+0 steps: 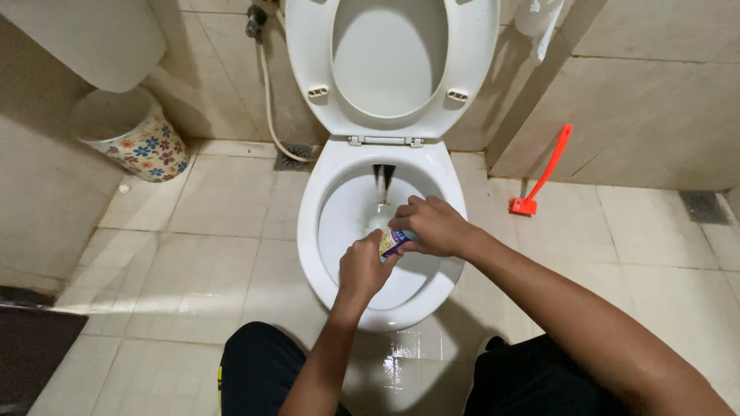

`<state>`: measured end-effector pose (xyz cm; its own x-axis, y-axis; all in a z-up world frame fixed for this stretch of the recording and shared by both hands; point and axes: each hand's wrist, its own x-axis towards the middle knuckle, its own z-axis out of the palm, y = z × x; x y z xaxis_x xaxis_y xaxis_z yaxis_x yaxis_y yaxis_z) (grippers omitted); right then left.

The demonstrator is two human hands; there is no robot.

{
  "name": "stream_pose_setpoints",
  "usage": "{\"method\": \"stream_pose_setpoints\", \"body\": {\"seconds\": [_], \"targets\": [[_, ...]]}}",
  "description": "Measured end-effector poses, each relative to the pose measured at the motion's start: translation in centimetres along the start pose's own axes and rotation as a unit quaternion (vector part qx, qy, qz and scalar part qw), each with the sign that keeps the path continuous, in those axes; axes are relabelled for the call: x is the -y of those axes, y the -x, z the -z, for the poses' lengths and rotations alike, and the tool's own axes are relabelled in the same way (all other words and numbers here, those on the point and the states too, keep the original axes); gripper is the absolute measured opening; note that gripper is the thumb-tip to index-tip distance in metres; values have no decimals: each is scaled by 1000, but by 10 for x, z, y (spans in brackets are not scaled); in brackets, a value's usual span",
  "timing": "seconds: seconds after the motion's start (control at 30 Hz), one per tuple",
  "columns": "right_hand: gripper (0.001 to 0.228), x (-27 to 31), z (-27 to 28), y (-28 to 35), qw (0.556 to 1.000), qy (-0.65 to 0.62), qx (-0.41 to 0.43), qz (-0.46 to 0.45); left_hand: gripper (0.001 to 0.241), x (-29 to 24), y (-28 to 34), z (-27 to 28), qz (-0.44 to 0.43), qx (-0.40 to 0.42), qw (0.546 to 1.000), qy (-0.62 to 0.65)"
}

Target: The person pours a cleaning liquid from a bottle into the toilet bowl and then scrubs the inside of the bowl with a red toilet brush. The person places the bottle back on a shelf and continues scrubbing the toilet.

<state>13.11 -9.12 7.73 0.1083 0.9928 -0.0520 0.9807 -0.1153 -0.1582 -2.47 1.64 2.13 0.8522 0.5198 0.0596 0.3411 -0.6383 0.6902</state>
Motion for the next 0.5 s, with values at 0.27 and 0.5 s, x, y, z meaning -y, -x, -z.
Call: {"method": "stream_pose_setpoints", "body": {"seconds": [0.27, 0.5], "targets": [[59, 4, -21, -11, 998, 56, -41, 6, 25, 16, -21, -4, -103, -51, 983, -141], [52, 2, -35, -8, 987, 31, -150, -41, 17, 3, -41, -8, -184, -79, 913, -355]]}}
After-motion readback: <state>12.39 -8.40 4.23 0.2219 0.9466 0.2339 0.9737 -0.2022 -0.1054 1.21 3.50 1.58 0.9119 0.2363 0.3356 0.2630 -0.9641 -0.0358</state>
